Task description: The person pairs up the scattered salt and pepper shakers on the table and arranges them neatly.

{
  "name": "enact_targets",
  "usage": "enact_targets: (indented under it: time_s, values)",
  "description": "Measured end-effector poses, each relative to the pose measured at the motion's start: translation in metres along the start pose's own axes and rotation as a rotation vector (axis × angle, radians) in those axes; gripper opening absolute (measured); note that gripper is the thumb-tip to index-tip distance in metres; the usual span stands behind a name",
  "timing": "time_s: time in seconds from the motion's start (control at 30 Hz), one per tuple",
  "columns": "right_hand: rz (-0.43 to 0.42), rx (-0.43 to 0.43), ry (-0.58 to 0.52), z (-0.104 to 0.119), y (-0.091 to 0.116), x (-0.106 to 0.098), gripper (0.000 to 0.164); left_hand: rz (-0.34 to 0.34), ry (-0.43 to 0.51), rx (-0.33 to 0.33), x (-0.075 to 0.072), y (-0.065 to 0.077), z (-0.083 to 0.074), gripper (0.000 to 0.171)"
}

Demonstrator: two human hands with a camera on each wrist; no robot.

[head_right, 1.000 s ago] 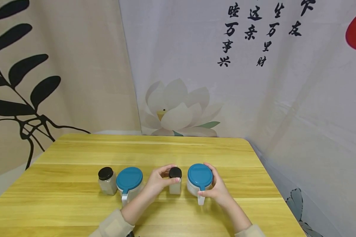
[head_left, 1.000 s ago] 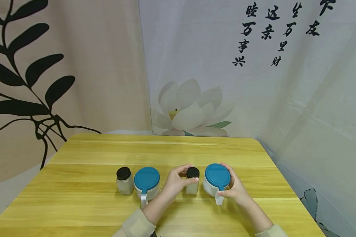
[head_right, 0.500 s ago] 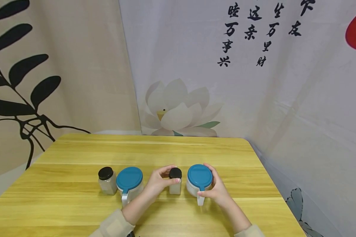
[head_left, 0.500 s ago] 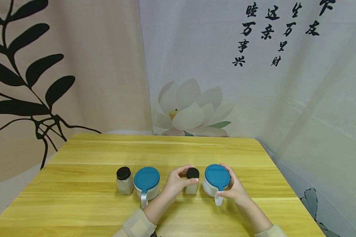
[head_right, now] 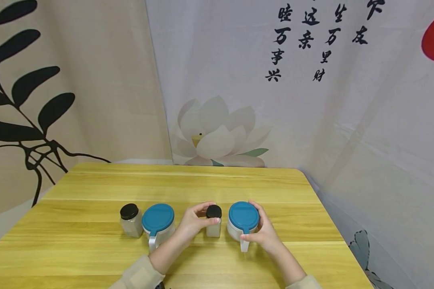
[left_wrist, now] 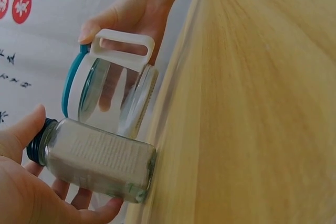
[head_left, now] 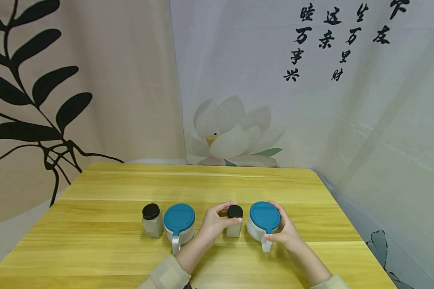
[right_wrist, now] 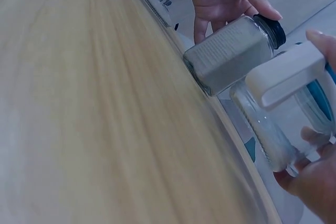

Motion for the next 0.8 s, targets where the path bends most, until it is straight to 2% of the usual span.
enact_targets:
  time_s: [0.37, 0.8]
  values:
    - [-0.031, 0.029, -0.021, -0.004, 0.0016, -0.0018, 0.097, -0.007, -0.01, -0.003, -0.0003, 0.0002, 0.0002, 0.049]
    - [-0.047, 0.074, -0.039, -0.0088, 0.0023, -0.0003, 0.1, -0.002, -0.03, 0.025, 0.0017, 0.0, -0.0019, 0.048]
Point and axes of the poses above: each hand's wrist, its own y-axis away from the middle knuckle, its own x-axis out of the palm, z = x × y, the point moved 10 cm from there along -y, towards the middle knuckle, and after that the axes turned 5 degrees about -y, right-handed, at the moved point
